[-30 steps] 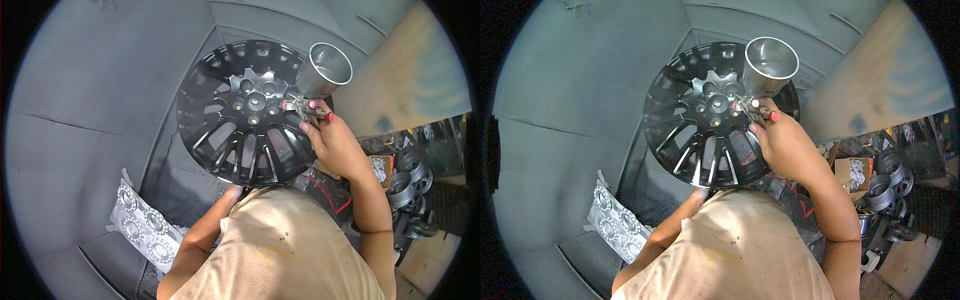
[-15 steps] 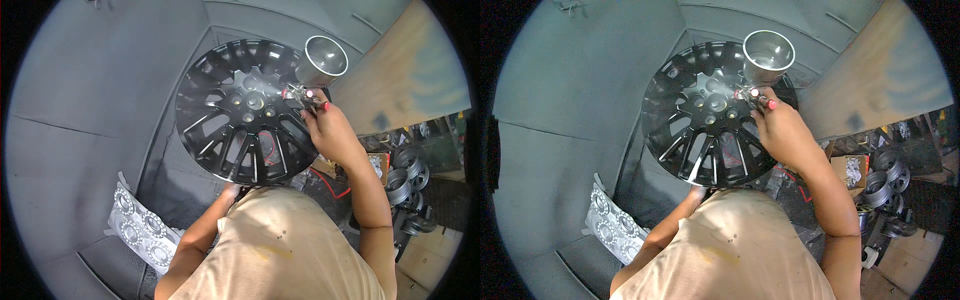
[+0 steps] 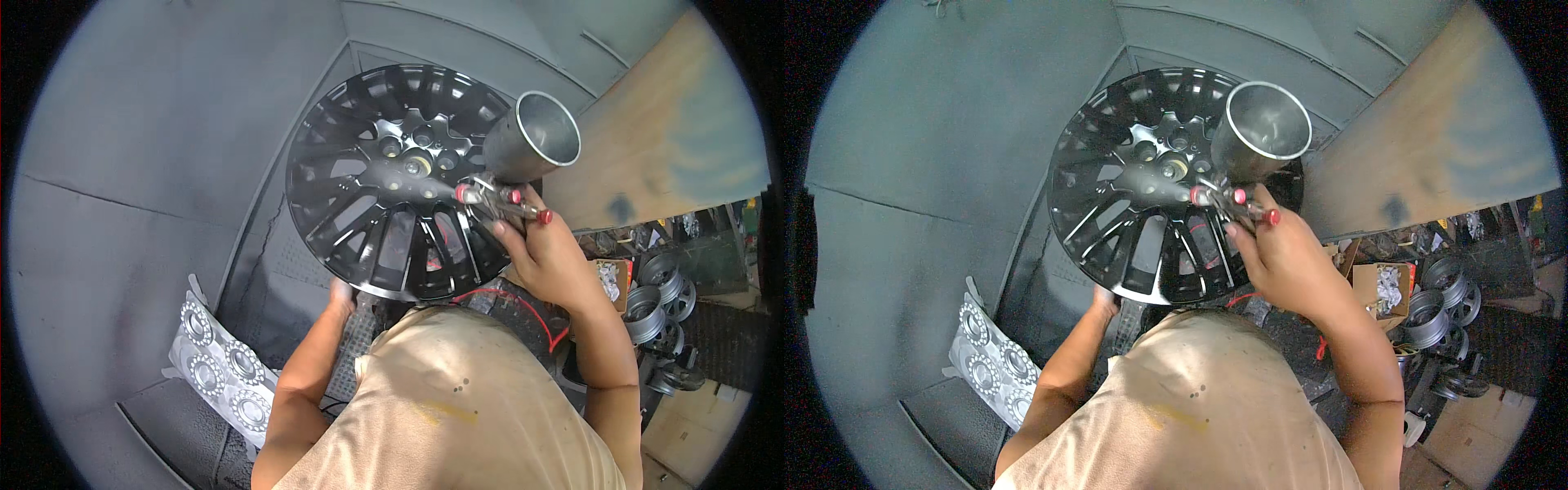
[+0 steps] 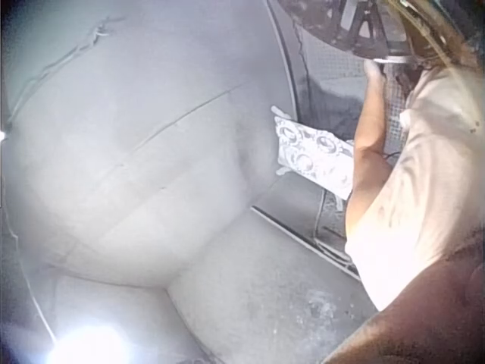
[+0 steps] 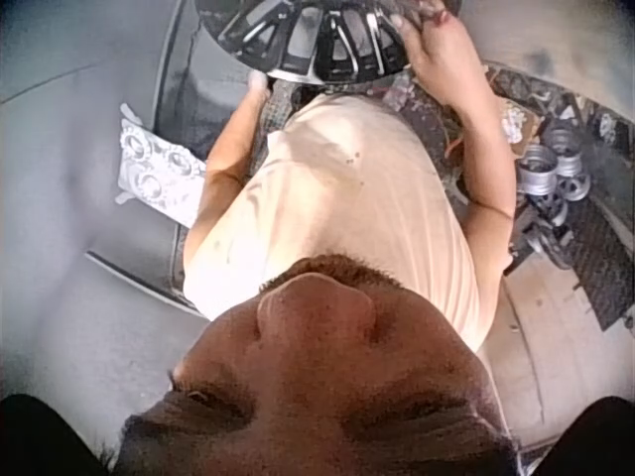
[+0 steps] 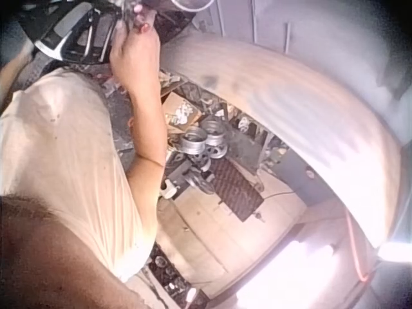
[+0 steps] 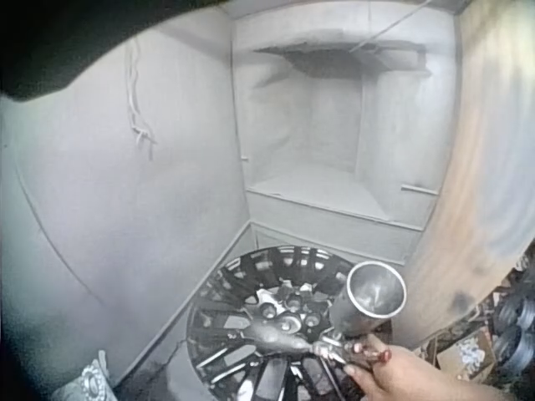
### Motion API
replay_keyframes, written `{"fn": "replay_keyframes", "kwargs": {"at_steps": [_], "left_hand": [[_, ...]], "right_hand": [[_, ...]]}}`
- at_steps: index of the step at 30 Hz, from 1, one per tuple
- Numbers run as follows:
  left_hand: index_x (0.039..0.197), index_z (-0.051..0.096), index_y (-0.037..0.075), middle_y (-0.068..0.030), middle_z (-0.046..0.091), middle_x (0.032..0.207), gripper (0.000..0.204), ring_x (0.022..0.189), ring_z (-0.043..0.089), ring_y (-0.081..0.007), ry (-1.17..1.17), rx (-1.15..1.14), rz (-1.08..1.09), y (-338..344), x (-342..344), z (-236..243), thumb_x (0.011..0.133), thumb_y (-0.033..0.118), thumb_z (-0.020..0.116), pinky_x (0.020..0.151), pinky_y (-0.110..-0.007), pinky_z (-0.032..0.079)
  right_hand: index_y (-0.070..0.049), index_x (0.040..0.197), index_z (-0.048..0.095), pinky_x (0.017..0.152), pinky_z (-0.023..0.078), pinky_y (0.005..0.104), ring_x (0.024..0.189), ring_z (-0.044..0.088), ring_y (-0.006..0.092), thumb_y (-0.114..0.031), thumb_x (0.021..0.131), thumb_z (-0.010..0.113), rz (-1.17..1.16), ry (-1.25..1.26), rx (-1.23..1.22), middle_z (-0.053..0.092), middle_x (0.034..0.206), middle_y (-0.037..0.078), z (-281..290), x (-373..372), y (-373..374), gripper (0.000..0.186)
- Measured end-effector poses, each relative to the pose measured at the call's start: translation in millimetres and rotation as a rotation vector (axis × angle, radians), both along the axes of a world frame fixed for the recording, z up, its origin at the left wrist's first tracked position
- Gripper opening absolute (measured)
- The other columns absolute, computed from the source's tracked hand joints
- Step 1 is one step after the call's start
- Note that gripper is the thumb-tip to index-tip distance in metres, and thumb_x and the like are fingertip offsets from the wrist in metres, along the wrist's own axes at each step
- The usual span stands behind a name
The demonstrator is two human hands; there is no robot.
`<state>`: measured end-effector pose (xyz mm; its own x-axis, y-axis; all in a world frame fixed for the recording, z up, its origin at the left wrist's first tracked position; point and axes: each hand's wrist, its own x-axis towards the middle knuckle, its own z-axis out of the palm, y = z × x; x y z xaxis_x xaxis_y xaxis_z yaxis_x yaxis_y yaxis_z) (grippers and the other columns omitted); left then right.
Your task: Spray painting a car wheel rim in a workshop area.
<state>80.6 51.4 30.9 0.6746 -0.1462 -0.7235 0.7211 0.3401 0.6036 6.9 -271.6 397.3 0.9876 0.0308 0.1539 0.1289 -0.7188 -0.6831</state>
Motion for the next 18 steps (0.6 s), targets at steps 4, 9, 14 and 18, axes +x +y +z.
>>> {"fn": "replay_keyframes", "kwargs": {"at_steps": [4, 9, 14, 18], "left_hand": [[0.112, 0.066, 0.007, -0.0060, 0.069, 0.104, 0.026, 0.095, 0.066, -0.0210, -0.105, 0.058, 0.098, 6.0, 20.1, 1.8, 0.096, 0.026, 0.059, 0.085, -0.037, 0.052], [0.116, 0.065, 0.004, -0.0076, 0.070, 0.106, 0.030, 0.097, 0.067, -0.0213, -0.160, 0.009, 0.149, 6.8, 21.8, -7.9, 0.097, 0.026, 0.058, 0.088, -0.039, 0.053], [0.121, 0.063, 0.005, -0.0072, 0.069, 0.112, 0.035, 0.101, 0.066, -0.0222, -0.064, 0.091, 0.058, -26.9, -28.4, -3.8, 0.100, 0.031, 0.050, 0.092, -0.039, 0.051], [0.117, 0.065, 0.004, -0.0107, 0.068, 0.115, 0.030, 0.102, 0.067, -0.0225, 0.050, 0.055, -0.112, -32.3, -64.8, -31.7, 0.100, 0.020, 0.046, 0.085, -0.038, 0.056]], "right_hand": [[0.007, 0.109, 0.057, 0.075, 0.049, 0.0520, 0.088, 0.060, 0.0504, -0.007, 0.094, 0.059, -0.132, -0.008, -0.118, 0.059, 0.105, 0.032, 7.3, 8.0, -6.8, 0.021], [0.005, 0.117, 0.053, 0.076, 0.049, 0.0548, 0.091, 0.060, 0.0522, -0.006, 0.093, 0.058, -0.222, 0.146, -0.181, 0.060, 0.100, 0.032, 14.2, -8.1, -18.2, 0.026], [0.006, 0.110, 0.059, 0.082, 0.047, 0.0469, 0.096, 0.057, 0.0476, -0.008, 0.095, 0.058, 0.116, 0.166, -0.043, 0.057, 0.112, 0.029, 19.2, -13.8, -16.6, 0.021], [0.005, 0.116, 0.056, 0.077, 0.048, 0.0459, 0.088, 0.059, 0.0464, -0.008, 0.095, 0.059, -0.035, 0.088, 0.049, 0.059, 0.100, 0.027, 14.6, -3.6, -3.4, 0.024]]}}
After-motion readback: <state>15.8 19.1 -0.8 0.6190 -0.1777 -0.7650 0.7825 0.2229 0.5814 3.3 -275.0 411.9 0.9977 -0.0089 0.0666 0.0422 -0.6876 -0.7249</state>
